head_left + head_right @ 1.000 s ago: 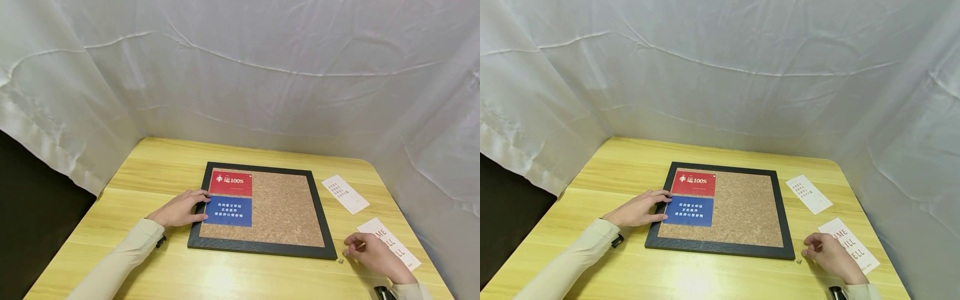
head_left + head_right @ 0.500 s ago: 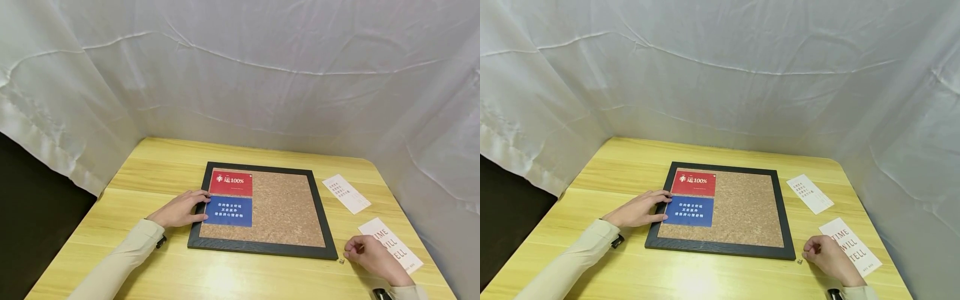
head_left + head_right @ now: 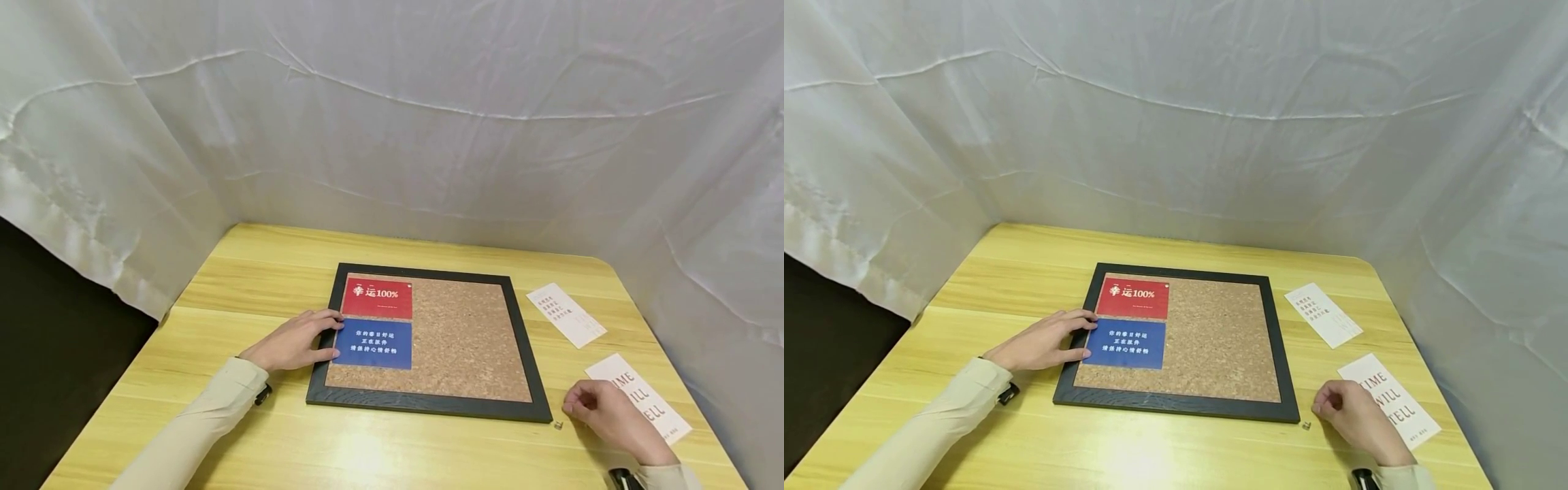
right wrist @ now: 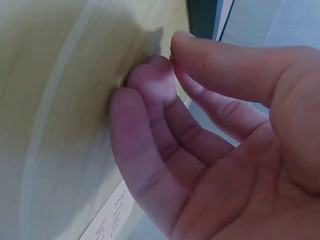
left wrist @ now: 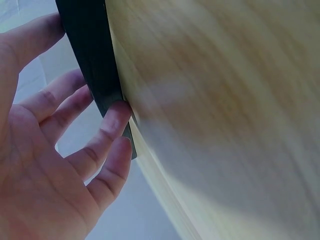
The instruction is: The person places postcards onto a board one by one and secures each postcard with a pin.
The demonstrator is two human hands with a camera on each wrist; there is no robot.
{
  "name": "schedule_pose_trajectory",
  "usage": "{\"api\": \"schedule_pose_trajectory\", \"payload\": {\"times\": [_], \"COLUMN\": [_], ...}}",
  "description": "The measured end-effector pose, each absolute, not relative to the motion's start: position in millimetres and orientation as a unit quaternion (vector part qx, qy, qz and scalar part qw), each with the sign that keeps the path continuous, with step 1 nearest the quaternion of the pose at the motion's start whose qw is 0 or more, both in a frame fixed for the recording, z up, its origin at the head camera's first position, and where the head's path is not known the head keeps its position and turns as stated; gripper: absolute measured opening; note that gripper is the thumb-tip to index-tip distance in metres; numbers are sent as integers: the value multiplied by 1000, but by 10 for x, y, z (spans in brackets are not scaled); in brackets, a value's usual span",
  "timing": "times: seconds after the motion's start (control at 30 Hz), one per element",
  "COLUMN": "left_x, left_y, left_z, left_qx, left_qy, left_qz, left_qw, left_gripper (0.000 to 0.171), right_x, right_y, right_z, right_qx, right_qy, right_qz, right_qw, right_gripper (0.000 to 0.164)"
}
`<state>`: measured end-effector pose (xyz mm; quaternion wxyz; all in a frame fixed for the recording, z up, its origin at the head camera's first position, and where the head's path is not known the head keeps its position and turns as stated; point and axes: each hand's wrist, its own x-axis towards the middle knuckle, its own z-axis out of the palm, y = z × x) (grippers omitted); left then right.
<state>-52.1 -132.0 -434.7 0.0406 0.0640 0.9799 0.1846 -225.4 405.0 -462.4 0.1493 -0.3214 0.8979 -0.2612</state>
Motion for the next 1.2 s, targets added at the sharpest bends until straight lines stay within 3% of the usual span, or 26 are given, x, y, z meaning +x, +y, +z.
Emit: {"api": "schedule_pose_trajectory", "payload": {"times": [0.3,0.73,1.2], "left_x": [-523,-517,-509], "left_y": [-1318,-1315,-1315], "left_z": [-4342,-4346,-4335], "left_qx": [66,66,69], "left_qy": [980,980,981], "left_qz": [182,182,178], "left_qw": [37,33,33], "left_gripper": [54,55,55], "right_x": [-2264,-2278,-2312], "right_y": [3996,3867,3628], "right_z": [-4544,-4426,-4290], "right_qx": [-278,-273,-250], "right_qy": [916,927,930], "right_qz": [-245,-239,-248], "right_qw": [150,93,104], "right_gripper": [9,10,12]}}
